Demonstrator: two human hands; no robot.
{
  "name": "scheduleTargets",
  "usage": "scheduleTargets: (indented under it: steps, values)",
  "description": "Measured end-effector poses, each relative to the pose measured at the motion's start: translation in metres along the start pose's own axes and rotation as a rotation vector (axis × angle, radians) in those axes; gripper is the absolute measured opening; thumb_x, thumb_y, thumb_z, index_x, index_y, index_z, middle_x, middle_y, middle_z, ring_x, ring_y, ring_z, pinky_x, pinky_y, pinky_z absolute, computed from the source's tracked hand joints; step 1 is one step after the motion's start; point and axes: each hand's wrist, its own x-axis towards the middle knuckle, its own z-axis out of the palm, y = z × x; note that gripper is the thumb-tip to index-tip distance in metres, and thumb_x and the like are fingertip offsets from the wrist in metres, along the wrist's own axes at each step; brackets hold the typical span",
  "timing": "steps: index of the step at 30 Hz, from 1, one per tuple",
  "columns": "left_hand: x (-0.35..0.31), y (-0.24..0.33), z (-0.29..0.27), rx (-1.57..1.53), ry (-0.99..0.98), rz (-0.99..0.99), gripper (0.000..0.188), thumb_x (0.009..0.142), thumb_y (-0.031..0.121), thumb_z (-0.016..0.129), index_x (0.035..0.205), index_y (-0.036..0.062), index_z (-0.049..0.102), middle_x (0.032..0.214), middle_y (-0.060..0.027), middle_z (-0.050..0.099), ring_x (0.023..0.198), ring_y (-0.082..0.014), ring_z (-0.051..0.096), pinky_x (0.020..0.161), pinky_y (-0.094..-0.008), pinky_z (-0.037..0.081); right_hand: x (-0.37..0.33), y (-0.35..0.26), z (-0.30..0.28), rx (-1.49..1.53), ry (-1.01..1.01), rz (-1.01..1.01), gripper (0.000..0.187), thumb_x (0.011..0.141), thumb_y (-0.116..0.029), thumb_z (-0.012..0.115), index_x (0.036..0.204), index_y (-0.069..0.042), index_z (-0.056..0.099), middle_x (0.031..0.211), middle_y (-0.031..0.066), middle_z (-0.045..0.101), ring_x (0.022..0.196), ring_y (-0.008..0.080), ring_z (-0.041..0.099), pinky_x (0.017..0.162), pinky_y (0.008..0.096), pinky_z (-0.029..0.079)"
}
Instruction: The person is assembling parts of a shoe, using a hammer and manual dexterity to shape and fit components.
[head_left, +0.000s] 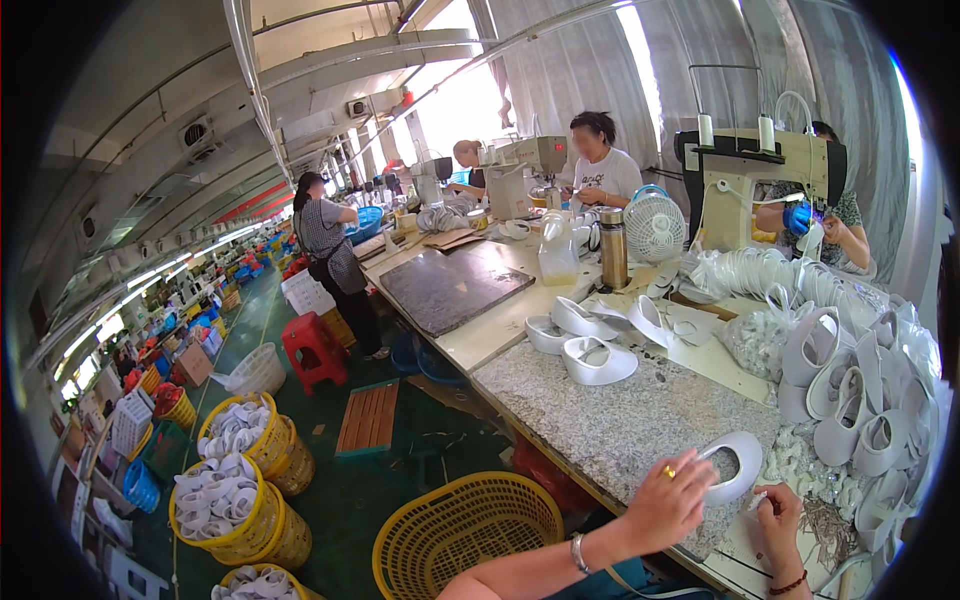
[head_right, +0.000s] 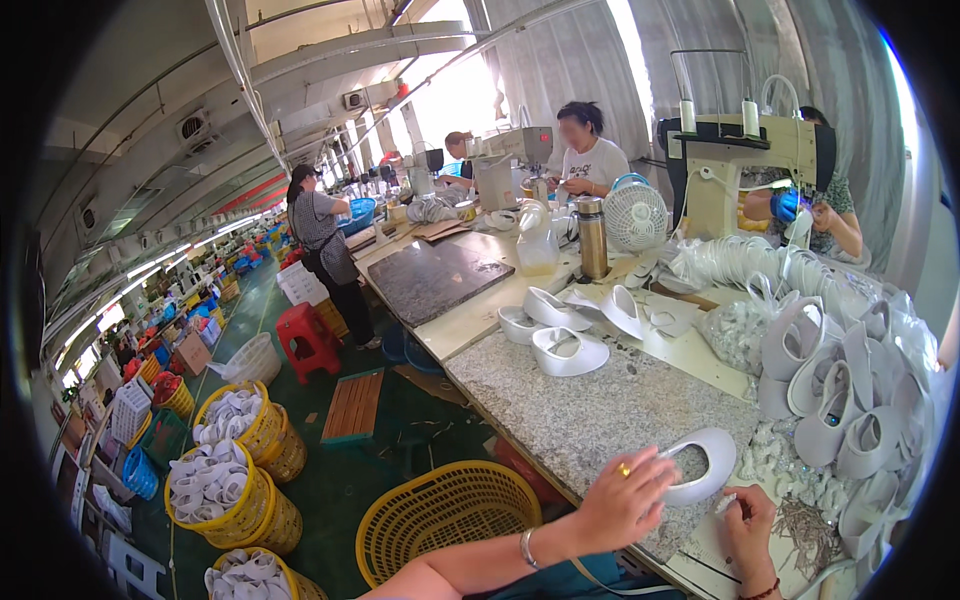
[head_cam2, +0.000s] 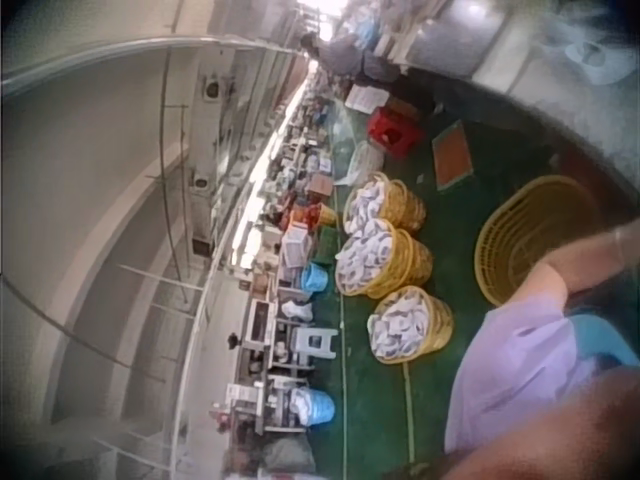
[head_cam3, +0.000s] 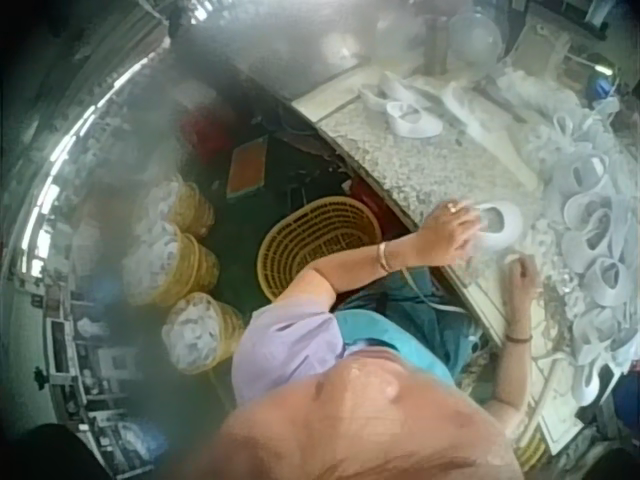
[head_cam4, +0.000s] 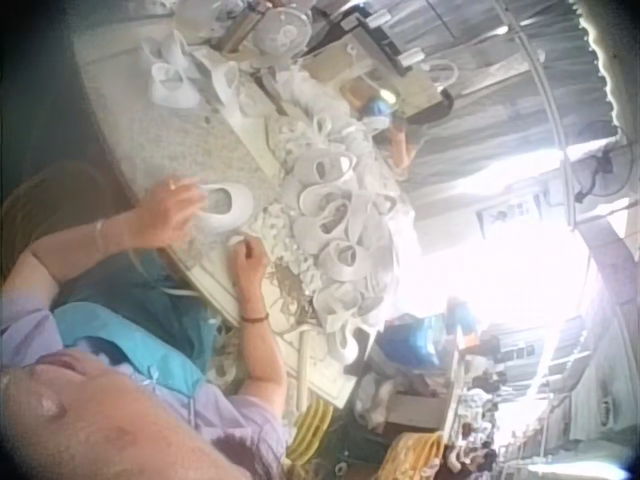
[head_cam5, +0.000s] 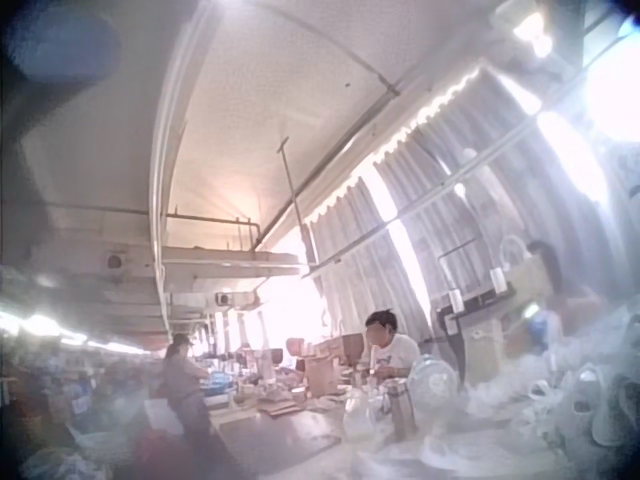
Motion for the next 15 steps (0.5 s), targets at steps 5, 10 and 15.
scheduleTargets:
  steps: [5,10,15]
  values:
    - [0.002,-0.016,0.013,0.012,-0.256,-0.247,0.036,0.076,0.012,0.063,0.111,0.0048,0.058,0.120,-0.0092,0.052,0.096,-0.0285,0.059,0.078,-0.0365,0.048,-0.004,0.000,-0.006,0.000,-0.026,0.014,0.020,0.076,0.004,0.049,0.086,0.001,0.065,0.068,-0.0006,0.053,0.056,0.0044,0.043,0.050,0.0208,0.032]
    - [-0.005,-0.030,0.013,-0.072,-0.267,-0.256,0.032,0.076,0.013,0.064,0.106,0.0023,0.061,0.110,-0.0088,0.057,0.088,-0.0276,0.061,0.075,-0.0363,0.050,-0.001,-0.001,-0.004,-0.003,-0.020,0.018,0.018,0.077,0.004,0.050,0.086,0.001,0.065,0.069,-0.0007,0.053,0.057,0.0044,0.043,0.050,0.0205,0.032]
    - [-0.007,-0.023,0.006,-0.251,-0.012,-0.312,0.025,0.078,0.012,0.064,0.100,0.0013,0.061,0.102,-0.0090,0.062,0.087,-0.0266,0.062,0.072,-0.0335,0.051,0.000,-0.005,-0.005,-0.028,-0.028,0.032,0.018,0.077,0.004,0.049,0.087,0.001,0.065,0.070,-0.0012,0.053,0.057,0.0042,0.042,0.050,0.0201,0.032]
